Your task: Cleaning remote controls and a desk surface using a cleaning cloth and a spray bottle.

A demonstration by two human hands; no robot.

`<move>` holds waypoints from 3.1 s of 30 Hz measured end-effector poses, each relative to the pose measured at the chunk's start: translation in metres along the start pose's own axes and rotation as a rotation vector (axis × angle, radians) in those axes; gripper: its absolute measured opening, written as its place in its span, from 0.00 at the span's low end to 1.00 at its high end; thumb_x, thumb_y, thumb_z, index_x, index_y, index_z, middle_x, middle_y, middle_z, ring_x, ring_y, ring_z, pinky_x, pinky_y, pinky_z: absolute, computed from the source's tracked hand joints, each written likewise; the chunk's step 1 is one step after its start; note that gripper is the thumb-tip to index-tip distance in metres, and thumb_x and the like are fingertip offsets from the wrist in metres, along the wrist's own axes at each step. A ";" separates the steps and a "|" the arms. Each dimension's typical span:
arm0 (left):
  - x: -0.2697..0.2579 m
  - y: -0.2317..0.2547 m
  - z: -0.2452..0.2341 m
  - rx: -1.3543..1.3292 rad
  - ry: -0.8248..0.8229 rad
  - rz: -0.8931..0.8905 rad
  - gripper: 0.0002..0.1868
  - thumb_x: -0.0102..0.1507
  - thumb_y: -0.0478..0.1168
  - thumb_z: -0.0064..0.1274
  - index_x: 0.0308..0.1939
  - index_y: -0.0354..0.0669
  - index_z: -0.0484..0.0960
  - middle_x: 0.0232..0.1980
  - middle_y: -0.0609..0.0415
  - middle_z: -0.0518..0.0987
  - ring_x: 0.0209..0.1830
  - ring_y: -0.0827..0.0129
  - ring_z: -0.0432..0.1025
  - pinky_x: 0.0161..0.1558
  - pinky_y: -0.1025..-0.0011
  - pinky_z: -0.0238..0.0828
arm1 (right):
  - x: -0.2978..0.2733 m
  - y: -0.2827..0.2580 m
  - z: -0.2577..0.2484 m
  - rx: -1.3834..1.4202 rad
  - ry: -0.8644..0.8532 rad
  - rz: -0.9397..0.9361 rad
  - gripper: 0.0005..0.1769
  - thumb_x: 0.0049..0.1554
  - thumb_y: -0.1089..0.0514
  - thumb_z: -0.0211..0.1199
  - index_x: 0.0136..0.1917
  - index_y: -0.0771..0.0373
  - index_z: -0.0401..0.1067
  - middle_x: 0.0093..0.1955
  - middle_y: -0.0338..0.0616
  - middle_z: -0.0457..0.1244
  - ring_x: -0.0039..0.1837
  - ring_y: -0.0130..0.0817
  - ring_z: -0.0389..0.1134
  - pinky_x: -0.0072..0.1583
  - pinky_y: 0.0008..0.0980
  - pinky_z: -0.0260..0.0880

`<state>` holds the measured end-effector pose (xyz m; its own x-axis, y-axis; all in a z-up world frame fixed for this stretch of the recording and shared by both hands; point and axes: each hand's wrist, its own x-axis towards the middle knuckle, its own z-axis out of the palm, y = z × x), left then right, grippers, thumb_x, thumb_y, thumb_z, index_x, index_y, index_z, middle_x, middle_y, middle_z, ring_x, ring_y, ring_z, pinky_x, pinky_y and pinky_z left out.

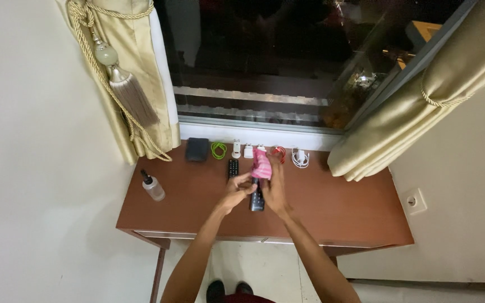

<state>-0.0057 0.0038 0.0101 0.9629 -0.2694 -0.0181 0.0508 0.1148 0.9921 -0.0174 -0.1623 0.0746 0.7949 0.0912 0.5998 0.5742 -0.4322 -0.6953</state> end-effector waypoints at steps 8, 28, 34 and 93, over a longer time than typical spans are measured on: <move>0.011 -0.020 -0.005 0.008 0.077 -0.027 0.21 0.63 0.39 0.65 0.60 0.38 0.84 0.47 0.53 0.84 0.41 0.75 0.74 0.37 0.74 0.71 | -0.007 0.002 0.003 -0.067 -0.088 0.061 0.47 0.48 0.78 0.54 0.79 0.60 0.53 0.79 0.64 0.48 0.80 0.64 0.49 0.79 0.56 0.50; 0.009 0.001 -0.001 0.127 0.092 -0.019 0.20 0.61 0.35 0.61 0.57 0.44 0.83 0.48 0.61 0.85 0.45 0.76 0.77 0.48 0.75 0.77 | -0.001 0.008 0.007 -0.207 -0.145 0.047 0.46 0.51 0.78 0.54 0.80 0.57 0.53 0.81 0.61 0.46 0.81 0.62 0.47 0.78 0.59 0.49; 0.009 0.014 -0.002 0.027 0.059 -0.056 0.27 0.61 0.35 0.65 0.65 0.48 0.79 0.45 0.58 0.81 0.43 0.77 0.74 0.45 0.74 0.74 | 0.028 -0.010 -0.011 -0.207 -0.136 0.045 0.47 0.48 0.78 0.56 0.78 0.56 0.55 0.80 0.60 0.46 0.80 0.63 0.47 0.78 0.60 0.51; -0.028 -0.060 -0.066 -0.127 0.208 -0.030 0.19 0.64 0.30 0.53 0.59 0.36 0.82 0.51 0.56 0.83 0.49 0.74 0.75 0.49 0.72 0.73 | -0.062 -0.046 0.077 0.111 -0.131 0.292 0.41 0.59 0.70 0.59 0.82 0.62 0.50 0.72 0.60 0.57 0.74 0.52 0.59 0.75 0.44 0.58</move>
<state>-0.0182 0.0672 -0.0571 0.9936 -0.0731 -0.0856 0.1004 0.2328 0.9673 -0.0784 -0.0785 0.0386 0.9432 0.0960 0.3180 0.3308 -0.3571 -0.8735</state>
